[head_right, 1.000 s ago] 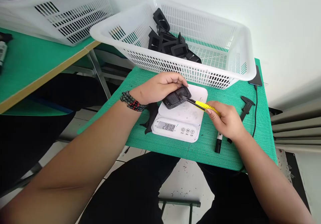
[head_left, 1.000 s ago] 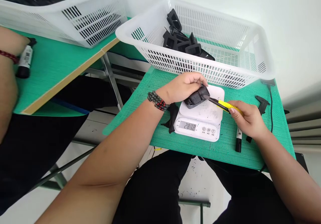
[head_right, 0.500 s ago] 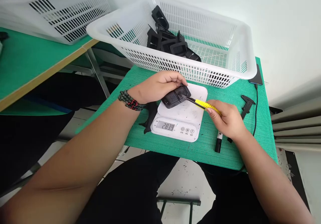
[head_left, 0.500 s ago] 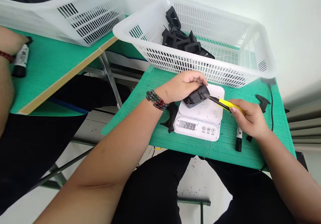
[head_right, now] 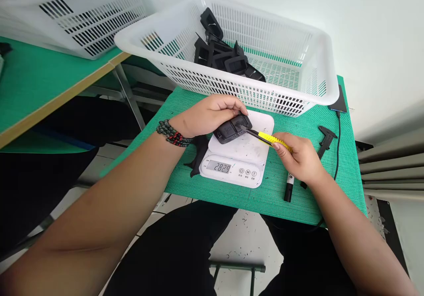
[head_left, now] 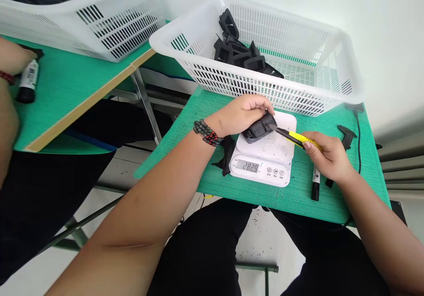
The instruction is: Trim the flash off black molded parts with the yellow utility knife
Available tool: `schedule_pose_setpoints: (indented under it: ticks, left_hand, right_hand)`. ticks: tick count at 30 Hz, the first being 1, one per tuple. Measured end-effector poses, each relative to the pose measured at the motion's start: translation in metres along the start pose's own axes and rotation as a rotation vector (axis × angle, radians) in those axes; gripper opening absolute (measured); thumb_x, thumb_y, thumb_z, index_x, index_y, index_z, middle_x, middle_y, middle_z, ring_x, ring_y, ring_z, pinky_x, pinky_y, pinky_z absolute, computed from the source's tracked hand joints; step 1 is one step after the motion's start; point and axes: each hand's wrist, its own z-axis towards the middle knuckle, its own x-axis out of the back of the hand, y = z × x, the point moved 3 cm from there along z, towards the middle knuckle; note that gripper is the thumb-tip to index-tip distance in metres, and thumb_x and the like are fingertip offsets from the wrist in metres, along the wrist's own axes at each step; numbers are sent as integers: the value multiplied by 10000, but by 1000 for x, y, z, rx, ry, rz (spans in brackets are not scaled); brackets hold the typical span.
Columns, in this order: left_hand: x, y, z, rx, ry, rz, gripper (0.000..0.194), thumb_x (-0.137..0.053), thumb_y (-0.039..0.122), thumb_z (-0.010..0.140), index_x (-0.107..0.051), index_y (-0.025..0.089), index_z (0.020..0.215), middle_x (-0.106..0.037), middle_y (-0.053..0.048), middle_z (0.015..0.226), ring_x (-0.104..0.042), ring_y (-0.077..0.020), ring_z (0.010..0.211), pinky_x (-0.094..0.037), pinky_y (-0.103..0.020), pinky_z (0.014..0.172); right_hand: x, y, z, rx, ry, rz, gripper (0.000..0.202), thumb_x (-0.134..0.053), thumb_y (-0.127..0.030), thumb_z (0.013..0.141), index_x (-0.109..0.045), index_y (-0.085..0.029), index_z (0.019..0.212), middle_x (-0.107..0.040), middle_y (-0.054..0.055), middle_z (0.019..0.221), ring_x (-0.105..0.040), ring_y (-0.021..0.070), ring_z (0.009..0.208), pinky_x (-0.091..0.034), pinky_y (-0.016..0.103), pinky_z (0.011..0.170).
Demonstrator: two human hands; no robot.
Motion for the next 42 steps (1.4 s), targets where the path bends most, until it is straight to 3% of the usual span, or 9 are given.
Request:
schedule_pose_setpoints:
  ticks: [7, 11, 19, 23, 28, 32, 38, 42]
  left_hand:
    - [-2, 2, -3, -60, -59, -18, 255, -544, 164, 919, -796, 203, 923, -797, -52, 980, -725, -176, 918, -561, -342, 928]
    - [-2, -1, -6, -29, -17, -32, 252, -545, 191, 927, -796, 209, 919, -798, -63, 982, -726, -195, 953, -563, -368, 944]
    - [-1, -5, -9, 56, 114, -108, 225, -559, 187, 870, -782, 220, 883, -782, -46, 990, -705, -210, 975, -543, -390, 968]
    - [-4, -9, -11, 96, 185, -291, 197, -604, 190, 825, -756, 222, 947, -752, -33, 976, -682, -186, 918, -548, -343, 883]
    - [-10, -4, -15, 224, 123, -613, 536, -633, 76, 654, -643, 259, 1159, -688, 8, 944, -627, -136, 746, -514, -266, 649]
    - [-11, 2, -17, 284, 73, -739, 582, -661, 69, 631, -591, 273, 1171, -626, 43, 816, -580, -114, 626, -486, -251, 566]
    - [-11, 3, -17, 291, 113, -773, 558, -626, 48, 596, -591, 247, 1116, -629, 29, 868, -597, -131, 701, -513, -280, 629]
    - [-12, 3, -17, 286, 77, -765, 538, -618, 53, 608, -599, 248, 1110, -628, 12, 874, -589, -148, 722, -501, -299, 657]
  right_hand:
    - [-3, 6, -2, -91, -32, 116, 359, -494, -438, 1052, -730, -170, 1082, -660, 26, 678, -564, 154, 539, -443, 273, 508]
    - [-6, 8, -3, -133, -68, 242, 393, -492, -481, 1048, -740, -179, 1014, -614, 1, 621, -550, 144, 511, -437, 267, 500]
    - [1, 7, -4, -120, 63, 269, 377, -555, -515, 1007, -738, -187, 977, -660, 19, 661, -561, 150, 532, -443, 270, 497]
    - [1, 7, -6, -63, 90, 177, 277, -625, -449, 971, -733, -198, 1014, -724, 37, 747, -605, 161, 573, -460, 268, 513]
    - [-3, 2, -6, -30, 41, 175, 224, -626, -403, 969, -727, -222, 1054, -773, 45, 827, -668, 177, 615, -501, 276, 547]
    - [-3, -4, -5, 14, 2, 188, 194, -607, -362, 984, -732, -232, 1053, -771, 39, 818, -679, 171, 626, -500, 270, 556]
    - [-6, -4, -7, 52, -11, 189, 186, -591, -335, 1000, -739, -237, 1059, -769, 43, 825, -694, 179, 665, -509, 277, 577]
    - [-8, -1, -8, 31, -6, 183, 211, -591, -386, 1006, -748, -248, 1039, -762, 40, 801, -685, 184, 639, -505, 289, 557]
